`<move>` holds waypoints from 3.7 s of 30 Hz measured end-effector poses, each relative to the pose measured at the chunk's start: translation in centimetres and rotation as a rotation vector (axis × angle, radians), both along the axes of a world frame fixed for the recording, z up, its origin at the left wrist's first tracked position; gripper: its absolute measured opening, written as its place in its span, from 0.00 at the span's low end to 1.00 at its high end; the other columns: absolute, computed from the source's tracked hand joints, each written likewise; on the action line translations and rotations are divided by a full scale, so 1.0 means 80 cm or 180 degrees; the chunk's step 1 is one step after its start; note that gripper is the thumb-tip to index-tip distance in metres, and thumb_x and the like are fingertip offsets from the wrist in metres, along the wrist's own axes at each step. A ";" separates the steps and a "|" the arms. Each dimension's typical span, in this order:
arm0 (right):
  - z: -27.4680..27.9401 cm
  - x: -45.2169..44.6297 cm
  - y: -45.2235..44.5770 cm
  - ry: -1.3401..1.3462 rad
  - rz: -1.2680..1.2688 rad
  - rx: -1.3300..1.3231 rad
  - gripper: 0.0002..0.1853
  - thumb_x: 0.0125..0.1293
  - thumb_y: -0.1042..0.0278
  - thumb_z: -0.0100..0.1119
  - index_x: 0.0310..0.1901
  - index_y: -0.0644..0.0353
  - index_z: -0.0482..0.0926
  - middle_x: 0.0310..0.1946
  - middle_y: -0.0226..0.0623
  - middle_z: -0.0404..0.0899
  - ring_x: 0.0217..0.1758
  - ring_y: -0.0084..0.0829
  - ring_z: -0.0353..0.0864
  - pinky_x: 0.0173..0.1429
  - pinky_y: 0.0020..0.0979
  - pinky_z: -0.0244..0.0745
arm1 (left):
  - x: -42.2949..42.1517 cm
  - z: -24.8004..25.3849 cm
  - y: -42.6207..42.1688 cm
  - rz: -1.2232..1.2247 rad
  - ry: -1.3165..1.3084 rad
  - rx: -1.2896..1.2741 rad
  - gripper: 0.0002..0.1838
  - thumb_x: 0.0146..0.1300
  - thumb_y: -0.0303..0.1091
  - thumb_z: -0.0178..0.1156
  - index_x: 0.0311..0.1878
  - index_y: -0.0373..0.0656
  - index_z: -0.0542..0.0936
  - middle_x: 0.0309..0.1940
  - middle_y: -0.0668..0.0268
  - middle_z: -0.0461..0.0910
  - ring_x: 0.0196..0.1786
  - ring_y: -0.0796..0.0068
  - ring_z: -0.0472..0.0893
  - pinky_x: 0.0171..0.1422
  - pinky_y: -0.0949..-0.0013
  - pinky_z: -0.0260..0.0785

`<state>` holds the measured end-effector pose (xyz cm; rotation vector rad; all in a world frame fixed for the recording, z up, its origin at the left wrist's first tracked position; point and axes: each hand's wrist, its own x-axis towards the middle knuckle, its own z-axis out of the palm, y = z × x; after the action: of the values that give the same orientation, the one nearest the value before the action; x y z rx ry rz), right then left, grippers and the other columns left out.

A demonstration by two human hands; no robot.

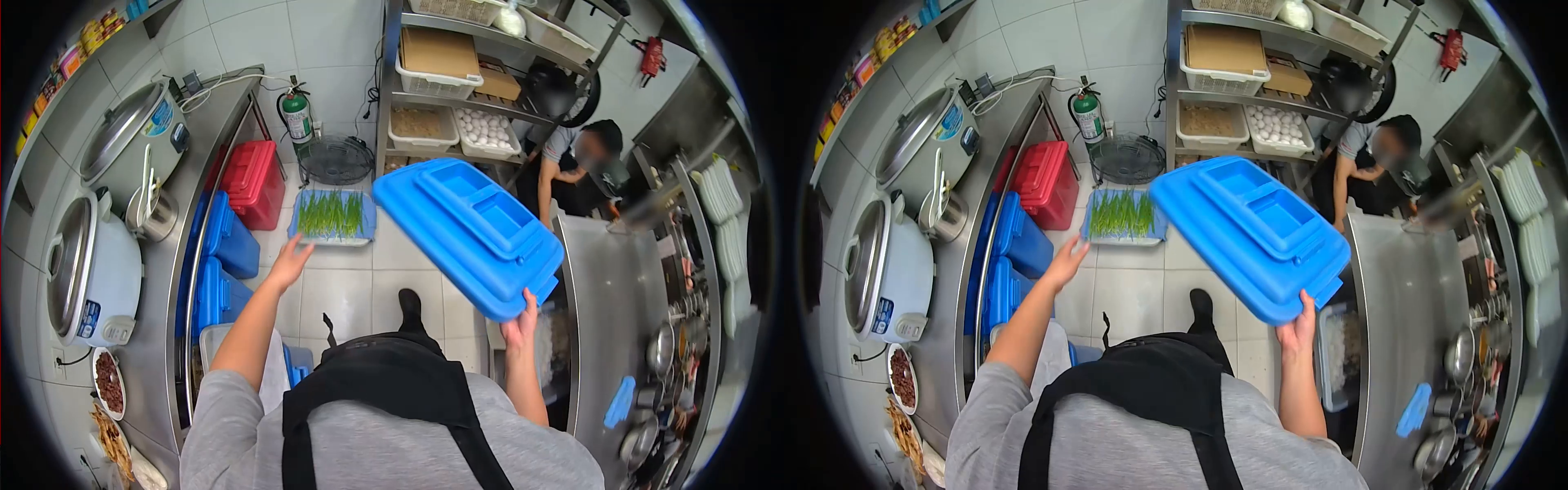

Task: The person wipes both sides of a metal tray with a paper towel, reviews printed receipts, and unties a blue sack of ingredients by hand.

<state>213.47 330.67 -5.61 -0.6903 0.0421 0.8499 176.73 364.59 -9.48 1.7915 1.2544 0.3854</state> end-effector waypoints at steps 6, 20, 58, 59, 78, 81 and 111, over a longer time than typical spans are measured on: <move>-0.088 0.178 0.210 0.0027 0.0105 0.0149 0.33 0.64 0.67 0.55 0.68 0.61 0.54 0.67 0.40 0.60 0.69 0.40 0.60 0.73 0.46 0.54 | -0.141 -0.106 -0.060 0.0679 0.1771 -0.0312 0.37 0.60 0.57 0.55 0.62 0.35 0.67 0.60 0.43 0.68 0.64 0.42 0.65 0.68 0.54 0.58; -0.251 0.370 0.561 -0.0026 0.0762 -0.0073 0.31 0.63 0.70 0.57 0.66 0.61 0.58 0.65 0.39 0.64 0.66 0.38 0.64 0.71 0.45 0.58 | -0.036 -0.037 -0.225 0.1177 0.1657 -0.1164 0.25 0.62 0.47 0.59 0.57 0.43 0.74 0.52 0.52 0.76 0.52 0.54 0.78 0.58 0.61 0.69; -0.443 -0.124 0.335 -0.6169 0.8445 0.1619 0.13 0.60 0.65 0.55 0.45 0.60 0.76 0.31 0.40 0.80 0.32 0.34 0.80 0.36 0.36 0.74 | 0.122 -0.128 -0.931 0.5078 0.0670 -0.2420 0.29 0.57 0.49 0.61 0.60 0.47 0.72 0.56 0.50 0.72 0.59 0.51 0.71 0.64 0.58 0.64; -0.455 -0.164 0.343 -0.5990 0.8499 0.1950 0.13 0.60 0.66 0.56 0.45 0.61 0.76 0.32 0.41 0.81 0.33 0.35 0.81 0.38 0.35 0.75 | 0.138 -0.137 -0.957 0.5328 0.0619 -0.2499 0.29 0.56 0.48 0.62 0.59 0.46 0.73 0.56 0.50 0.73 0.59 0.52 0.72 0.64 0.58 0.64; -0.231 -0.755 -0.049 -0.6452 0.6684 0.5470 0.09 0.55 0.64 0.62 0.29 0.60 0.78 0.27 0.45 0.78 0.32 0.46 0.78 0.38 0.41 0.73 | 0.451 0.036 -1.012 0.7373 0.2259 -0.5427 0.24 0.46 0.39 0.67 0.50 0.49 0.79 0.70 0.61 0.55 0.74 0.54 0.47 0.73 0.39 0.36; -0.226 -0.741 -0.127 -0.6234 0.6631 0.6205 0.11 0.54 0.61 0.64 0.26 0.61 0.77 0.27 0.45 0.76 0.33 0.45 0.77 0.38 0.41 0.71 | 0.467 0.055 -0.993 0.7600 0.1603 -0.4470 0.28 0.44 0.40 0.69 0.53 0.52 0.78 0.72 0.63 0.50 0.75 0.49 0.41 0.73 0.37 0.37; -0.241 -0.434 -0.188 -0.6845 0.6150 0.9404 0.15 0.57 0.54 0.57 0.38 0.57 0.81 0.35 0.44 0.82 0.41 0.45 0.80 0.46 0.41 0.74 | 0.508 0.013 -0.979 0.8358 0.3012 -0.3258 0.20 0.49 0.39 0.66 0.48 0.52 0.80 0.66 0.69 0.63 0.75 0.52 0.44 0.72 0.37 0.39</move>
<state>178.78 315.66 -24.91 -1.2901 2.0368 -0.0546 217.40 286.23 -8.43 -1.5435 2.7637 0.0043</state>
